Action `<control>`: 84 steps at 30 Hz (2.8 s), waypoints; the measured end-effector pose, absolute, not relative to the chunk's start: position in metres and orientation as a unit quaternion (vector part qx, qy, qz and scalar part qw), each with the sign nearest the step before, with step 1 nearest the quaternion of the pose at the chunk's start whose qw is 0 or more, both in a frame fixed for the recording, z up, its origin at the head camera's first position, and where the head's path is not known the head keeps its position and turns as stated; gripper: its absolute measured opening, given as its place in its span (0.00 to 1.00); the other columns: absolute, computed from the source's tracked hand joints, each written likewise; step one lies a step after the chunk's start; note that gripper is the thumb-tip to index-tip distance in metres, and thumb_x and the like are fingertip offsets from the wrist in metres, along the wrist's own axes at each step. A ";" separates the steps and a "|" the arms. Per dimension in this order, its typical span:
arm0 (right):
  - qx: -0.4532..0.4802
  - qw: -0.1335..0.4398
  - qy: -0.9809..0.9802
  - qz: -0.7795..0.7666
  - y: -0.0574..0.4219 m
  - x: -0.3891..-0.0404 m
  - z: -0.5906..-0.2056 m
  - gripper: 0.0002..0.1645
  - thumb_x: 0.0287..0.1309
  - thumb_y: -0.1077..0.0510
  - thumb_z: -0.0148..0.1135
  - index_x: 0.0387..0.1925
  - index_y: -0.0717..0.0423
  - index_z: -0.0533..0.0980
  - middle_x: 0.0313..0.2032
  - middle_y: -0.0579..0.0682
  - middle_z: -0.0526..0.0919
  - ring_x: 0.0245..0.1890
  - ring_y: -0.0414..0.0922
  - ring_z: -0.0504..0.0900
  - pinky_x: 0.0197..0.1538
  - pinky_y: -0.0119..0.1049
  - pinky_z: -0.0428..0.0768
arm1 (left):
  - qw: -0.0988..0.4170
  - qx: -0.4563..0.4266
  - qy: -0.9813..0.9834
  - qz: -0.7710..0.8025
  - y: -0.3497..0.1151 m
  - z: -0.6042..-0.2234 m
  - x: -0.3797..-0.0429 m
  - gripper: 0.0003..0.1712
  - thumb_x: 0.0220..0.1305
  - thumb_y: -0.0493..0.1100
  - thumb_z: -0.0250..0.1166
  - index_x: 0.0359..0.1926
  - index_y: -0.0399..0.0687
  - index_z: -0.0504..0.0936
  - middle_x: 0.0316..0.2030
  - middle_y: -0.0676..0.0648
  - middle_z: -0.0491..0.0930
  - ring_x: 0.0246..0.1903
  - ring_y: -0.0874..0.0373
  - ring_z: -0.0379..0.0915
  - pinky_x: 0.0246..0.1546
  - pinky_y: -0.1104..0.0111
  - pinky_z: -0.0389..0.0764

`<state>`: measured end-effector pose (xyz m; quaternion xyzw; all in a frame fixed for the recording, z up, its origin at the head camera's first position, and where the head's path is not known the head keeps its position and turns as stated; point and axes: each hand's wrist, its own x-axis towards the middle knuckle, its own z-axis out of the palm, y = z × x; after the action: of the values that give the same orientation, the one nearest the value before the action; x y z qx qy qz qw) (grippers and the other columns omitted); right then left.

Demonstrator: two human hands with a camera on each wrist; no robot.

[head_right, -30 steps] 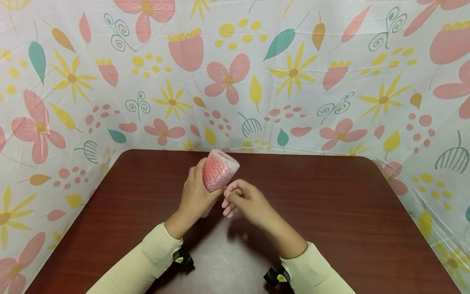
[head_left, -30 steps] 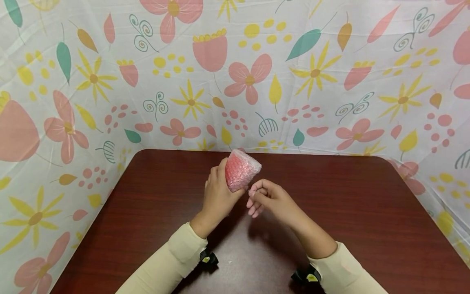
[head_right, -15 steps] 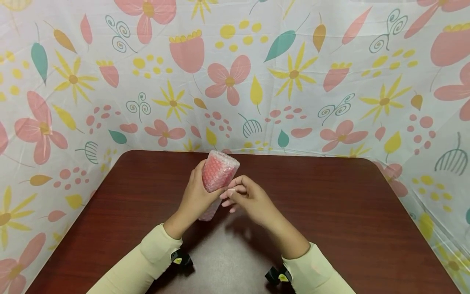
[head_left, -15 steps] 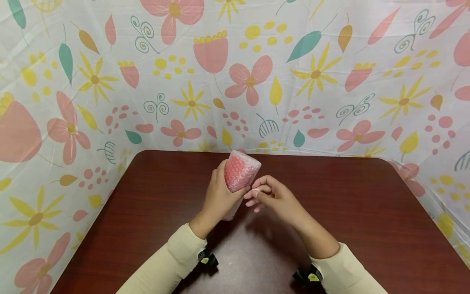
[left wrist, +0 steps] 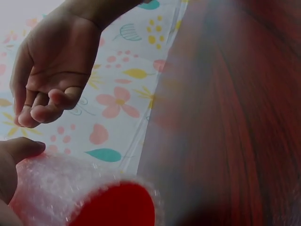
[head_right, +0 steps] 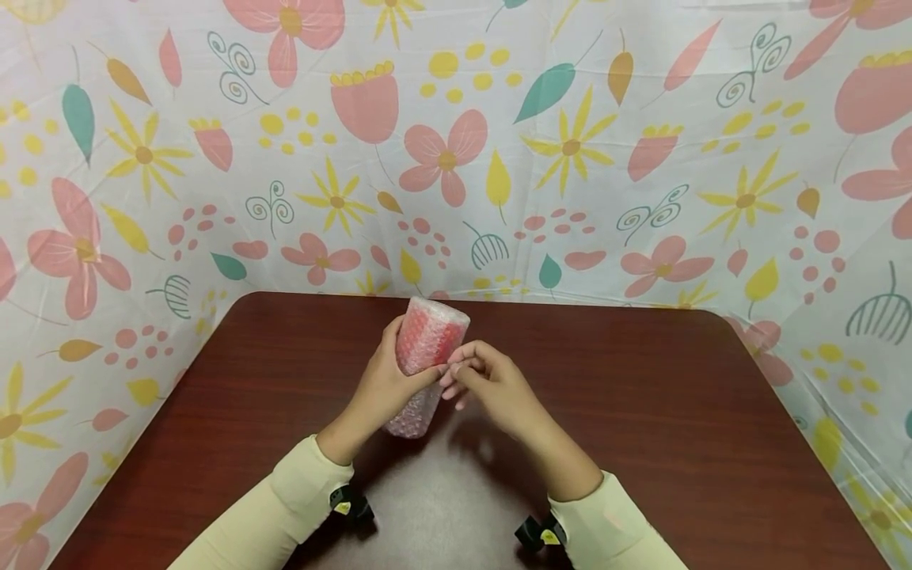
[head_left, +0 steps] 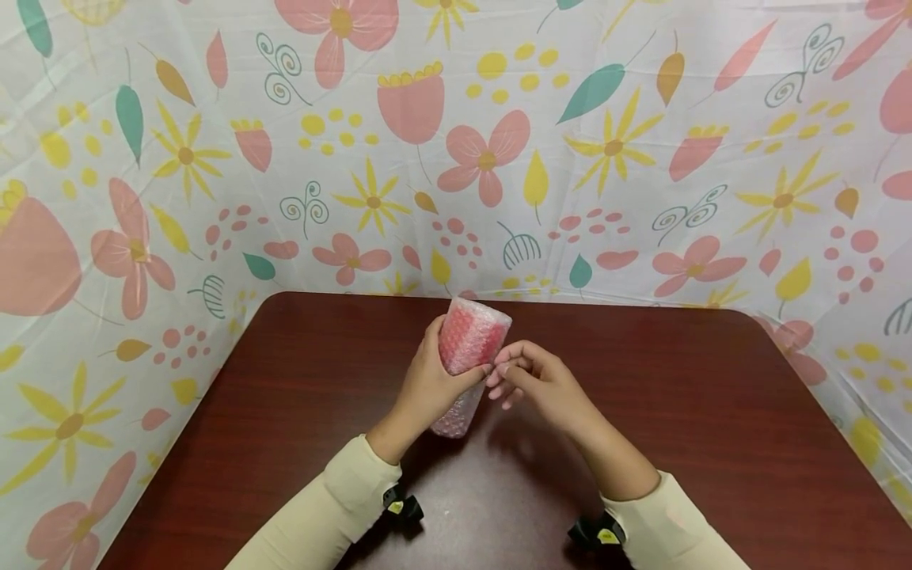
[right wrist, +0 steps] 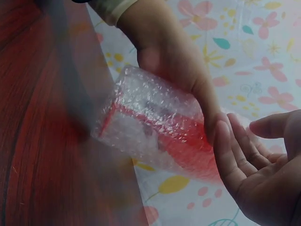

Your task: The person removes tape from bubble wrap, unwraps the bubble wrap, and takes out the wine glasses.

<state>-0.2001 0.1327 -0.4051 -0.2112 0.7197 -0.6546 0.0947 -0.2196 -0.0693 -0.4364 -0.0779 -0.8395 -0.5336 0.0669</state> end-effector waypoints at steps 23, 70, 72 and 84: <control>-0.178 -0.019 0.806 -0.565 0.138 -0.215 -0.413 0.08 0.67 0.61 0.63 0.46 0.58 0.76 0.35 0.55 0.81 0.31 0.43 0.79 0.35 0.32 0.81 | -0.154 -0.091 -0.711 -0.680 -0.053 -0.470 -0.218 0.34 0.69 0.62 0.61 0.64 0.44 0.71 0.48 0.41 0.84 0.43 0.55 0.84 0.43 0.62 0.84; -0.329 -0.147 0.921 -0.144 0.044 -0.222 -0.438 0.09 0.52 0.55 0.73 0.35 0.51 0.83 0.36 0.46 0.81 0.38 0.46 0.76 0.42 0.40 0.77 | 0.114 -0.040 -0.763 -0.635 -0.108 -0.512 -0.204 0.23 0.71 0.28 0.51 0.65 0.38 0.70 0.54 0.34 0.74 0.45 0.46 0.79 0.41 0.75 0.76; -0.331 -0.150 0.918 -0.161 0.042 -0.221 -0.438 0.06 0.55 0.56 0.71 0.35 0.52 0.83 0.35 0.46 0.81 0.37 0.47 0.76 0.42 0.41 0.76 | 0.108 -0.042 -0.764 -0.635 -0.109 -0.512 -0.204 0.22 0.71 0.28 0.52 0.63 0.40 0.71 0.55 0.36 0.73 0.47 0.46 0.78 0.43 0.76 0.77; -0.409 -0.131 0.855 -0.291 0.053 -0.209 -0.431 0.10 0.67 0.66 0.55 0.44 0.54 0.80 0.45 0.47 0.83 0.49 0.43 0.81 0.51 0.39 0.82 | 0.174 -0.098 -0.865 -0.461 -0.120 -0.510 -0.202 0.17 0.59 0.33 0.69 0.50 0.45 0.82 0.57 0.40 0.77 0.61 0.44 0.71 0.63 0.49 0.73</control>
<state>-0.2093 0.0525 -0.4314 -0.4086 0.8552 -0.2905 -0.1314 -0.2016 -0.1199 -0.5104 -0.0976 -0.8647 -0.4609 0.1744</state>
